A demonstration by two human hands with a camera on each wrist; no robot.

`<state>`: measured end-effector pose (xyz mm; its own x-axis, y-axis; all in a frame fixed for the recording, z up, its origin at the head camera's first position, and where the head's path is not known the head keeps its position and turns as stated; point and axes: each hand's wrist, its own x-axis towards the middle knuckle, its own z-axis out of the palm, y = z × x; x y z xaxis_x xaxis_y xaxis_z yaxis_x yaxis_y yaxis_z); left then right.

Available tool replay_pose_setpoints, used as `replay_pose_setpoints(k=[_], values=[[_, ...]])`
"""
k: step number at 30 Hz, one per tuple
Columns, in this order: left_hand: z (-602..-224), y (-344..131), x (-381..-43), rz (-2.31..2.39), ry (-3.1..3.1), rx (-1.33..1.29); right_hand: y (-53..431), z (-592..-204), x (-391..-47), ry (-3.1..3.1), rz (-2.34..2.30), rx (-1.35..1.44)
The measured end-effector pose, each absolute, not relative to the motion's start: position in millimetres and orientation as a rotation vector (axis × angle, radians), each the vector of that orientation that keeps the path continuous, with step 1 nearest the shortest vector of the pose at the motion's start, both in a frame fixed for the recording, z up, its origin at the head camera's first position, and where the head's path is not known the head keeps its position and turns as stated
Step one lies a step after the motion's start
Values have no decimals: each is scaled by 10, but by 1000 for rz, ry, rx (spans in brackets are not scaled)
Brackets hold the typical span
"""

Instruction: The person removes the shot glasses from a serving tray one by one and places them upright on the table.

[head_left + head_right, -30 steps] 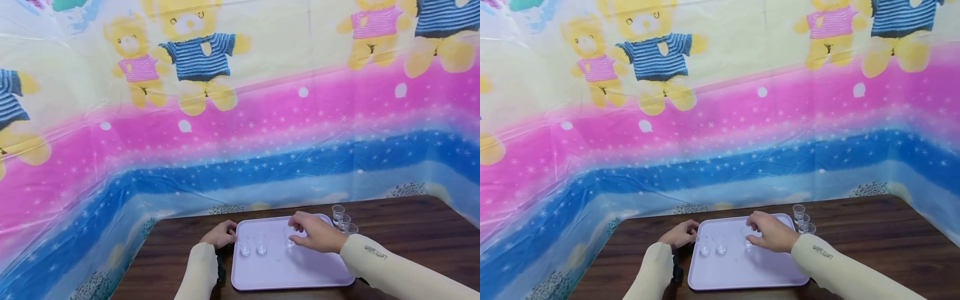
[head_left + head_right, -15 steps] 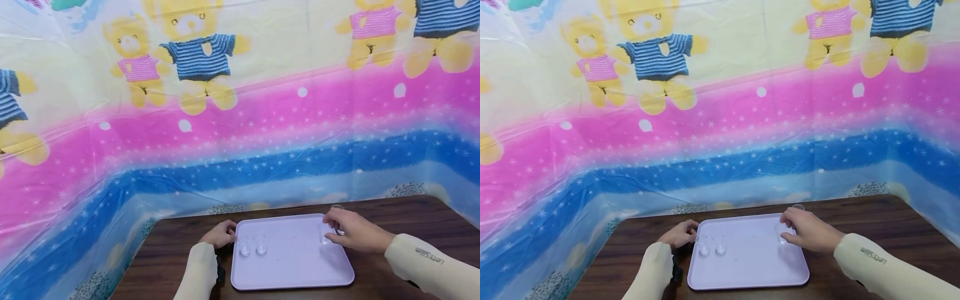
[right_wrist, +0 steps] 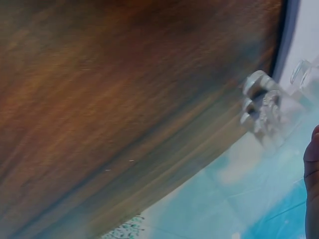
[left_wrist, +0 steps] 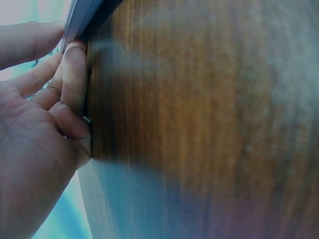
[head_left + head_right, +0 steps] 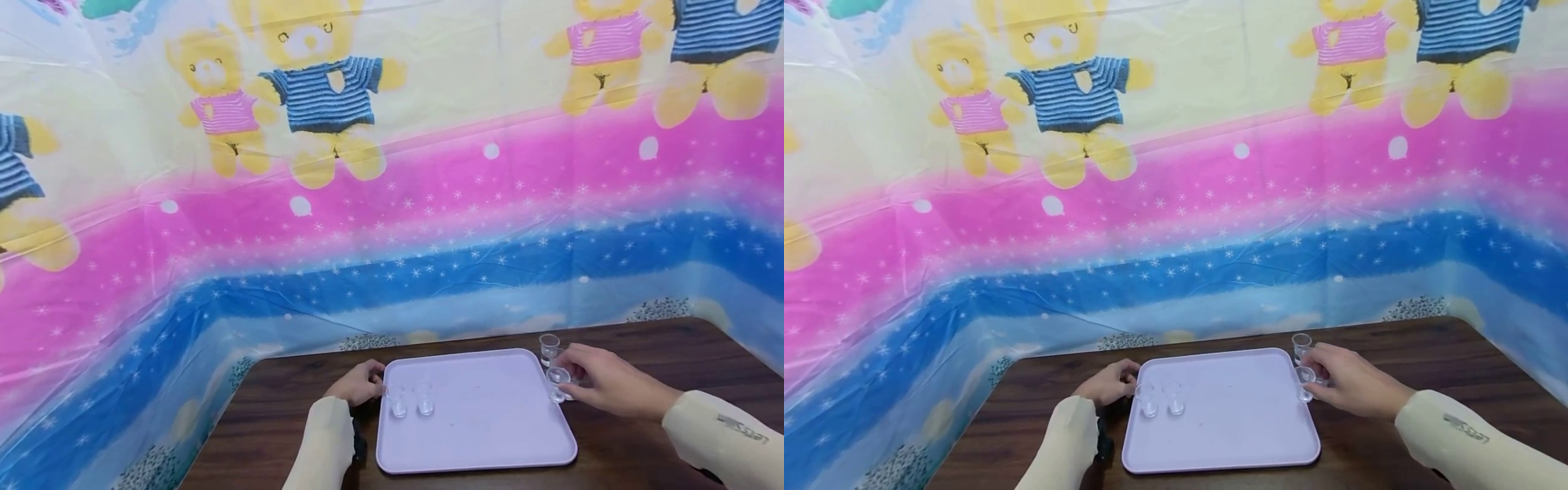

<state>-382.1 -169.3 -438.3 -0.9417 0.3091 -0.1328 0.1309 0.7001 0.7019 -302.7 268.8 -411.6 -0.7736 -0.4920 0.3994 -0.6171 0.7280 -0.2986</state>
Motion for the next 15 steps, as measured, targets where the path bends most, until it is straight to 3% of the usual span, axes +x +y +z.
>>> replay_pose_setpoints(k=[15], values=[[-4390, -1695, -3874, 1060, 2678, 356, 2932, -4358, -2980, -2687, 580, 710]])
